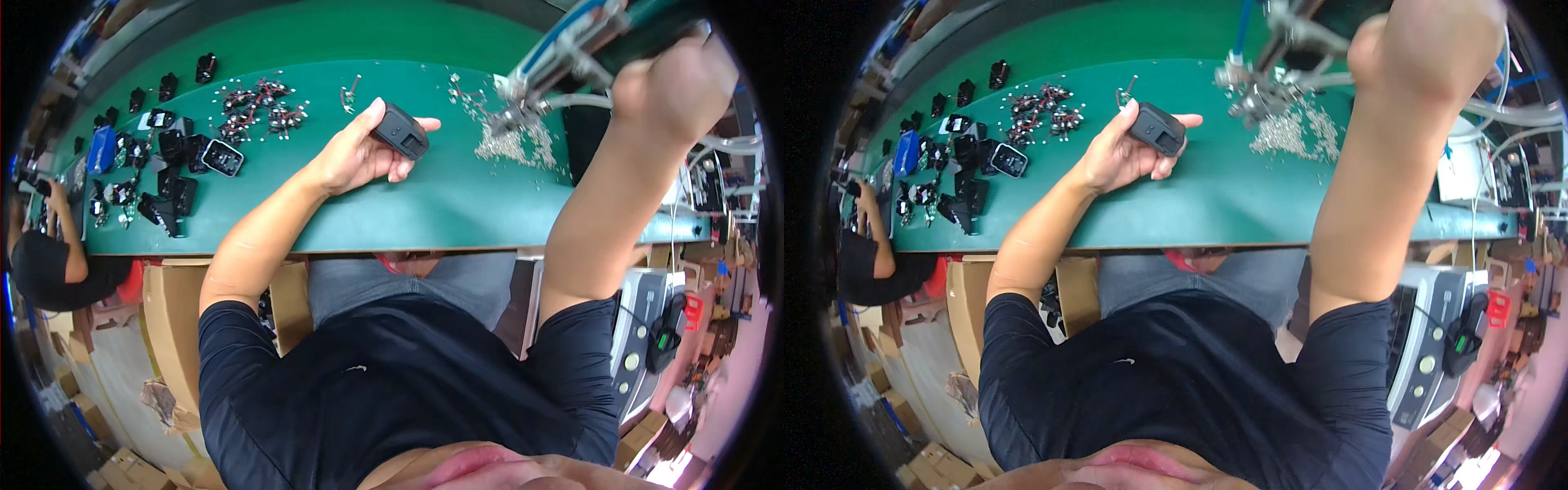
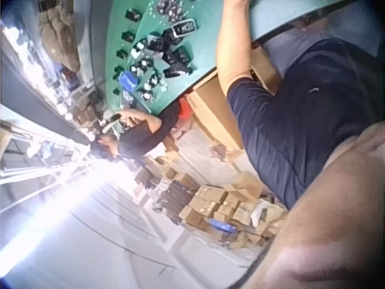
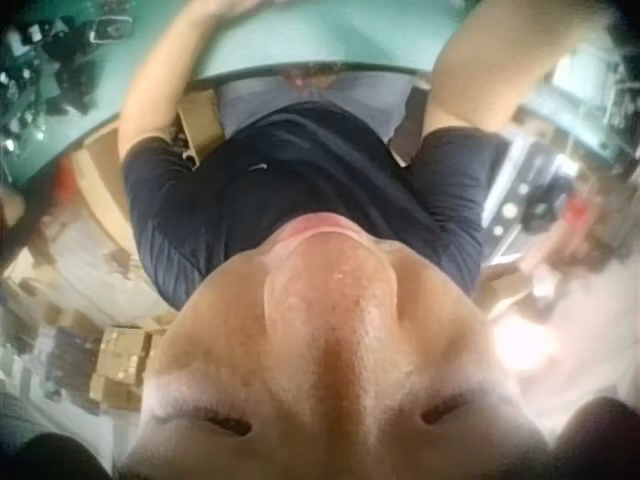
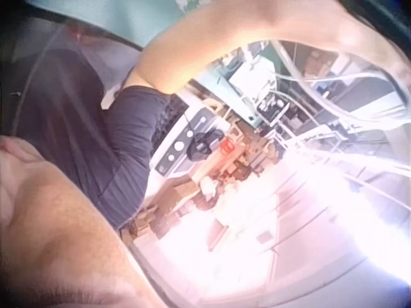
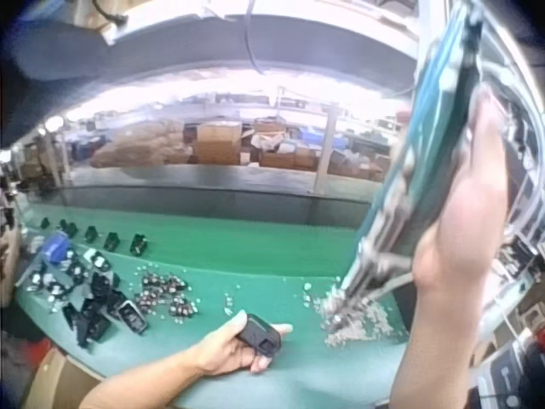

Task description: The person assembles electronic components by hand, then fastens the parts together with screws using a pneumatic screwdriver.

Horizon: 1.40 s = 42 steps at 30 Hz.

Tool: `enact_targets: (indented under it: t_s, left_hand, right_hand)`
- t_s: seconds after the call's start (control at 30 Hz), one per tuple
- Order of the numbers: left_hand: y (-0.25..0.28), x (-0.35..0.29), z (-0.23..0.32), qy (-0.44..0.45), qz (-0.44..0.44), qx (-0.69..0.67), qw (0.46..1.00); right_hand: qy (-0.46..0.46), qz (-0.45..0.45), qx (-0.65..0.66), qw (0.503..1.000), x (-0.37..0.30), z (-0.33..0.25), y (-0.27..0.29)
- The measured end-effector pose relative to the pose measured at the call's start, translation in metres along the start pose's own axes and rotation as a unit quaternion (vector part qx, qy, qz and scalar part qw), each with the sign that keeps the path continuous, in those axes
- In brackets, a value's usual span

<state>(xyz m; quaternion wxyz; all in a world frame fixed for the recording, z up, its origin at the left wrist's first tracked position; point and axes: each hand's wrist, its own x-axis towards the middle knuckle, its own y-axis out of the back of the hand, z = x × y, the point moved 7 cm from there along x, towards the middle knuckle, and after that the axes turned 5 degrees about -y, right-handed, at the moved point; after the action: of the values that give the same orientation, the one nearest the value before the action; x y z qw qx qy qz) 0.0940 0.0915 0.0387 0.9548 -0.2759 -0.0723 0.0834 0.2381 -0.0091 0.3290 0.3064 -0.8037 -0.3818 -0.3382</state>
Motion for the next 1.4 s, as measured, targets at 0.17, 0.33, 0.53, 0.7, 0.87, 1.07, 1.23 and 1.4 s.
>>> enact_targets:
  t_s: [0.17, 0.33, 0.53, 0.7, 0.87, 1.07, 1.23, 1.4]
  left_hand:
    - [0.010, -0.002, 0.003, 0.016, 0.048, -0.051, 0.997]
    - [0.018, -0.008, 0.010, 0.012, 0.083, -0.047, 0.995]
    - [0.032, -0.009, 0.016, 0.000, 0.108, -0.033, 0.994]
    - [0.044, -0.016, 0.035, -0.097, 0.141, 0.113, 0.979]
    - [0.082, -0.004, 0.106, -0.224, 0.264, 0.482, 0.805]
    - [0.148, 0.062, 0.131, -0.070, 0.228, 0.832, 0.502]
    - [0.132, 0.041, 0.138, -0.101, 0.241, 0.858, 0.442]
    - [0.056, -0.134, 0.161, -0.236, 0.380, 0.811, 0.377]
  right_hand:
    - [0.027, 0.026, -0.050, 0.998, -0.044, 0.035, -0.004]
    - [-0.103, 0.063, -0.143, 0.982, -0.036, 0.079, 0.024]
    - [-0.090, 0.031, -0.138, 0.986, -0.035, 0.087, 0.030]
    - [0.130, 0.145, -0.409, 0.892, -0.048, 0.045, 0.049]
    - [0.094, -0.114, -0.229, 0.962, -0.078, 0.001, 0.009]
    - [-0.100, -0.355, -0.403, 0.838, -0.217, 0.125, -0.034]
    - [-0.041, -0.333, -0.459, 0.823, -0.223, 0.168, -0.032]
    - [-0.061, -0.336, -0.456, 0.822, -0.237, 0.182, -0.016]
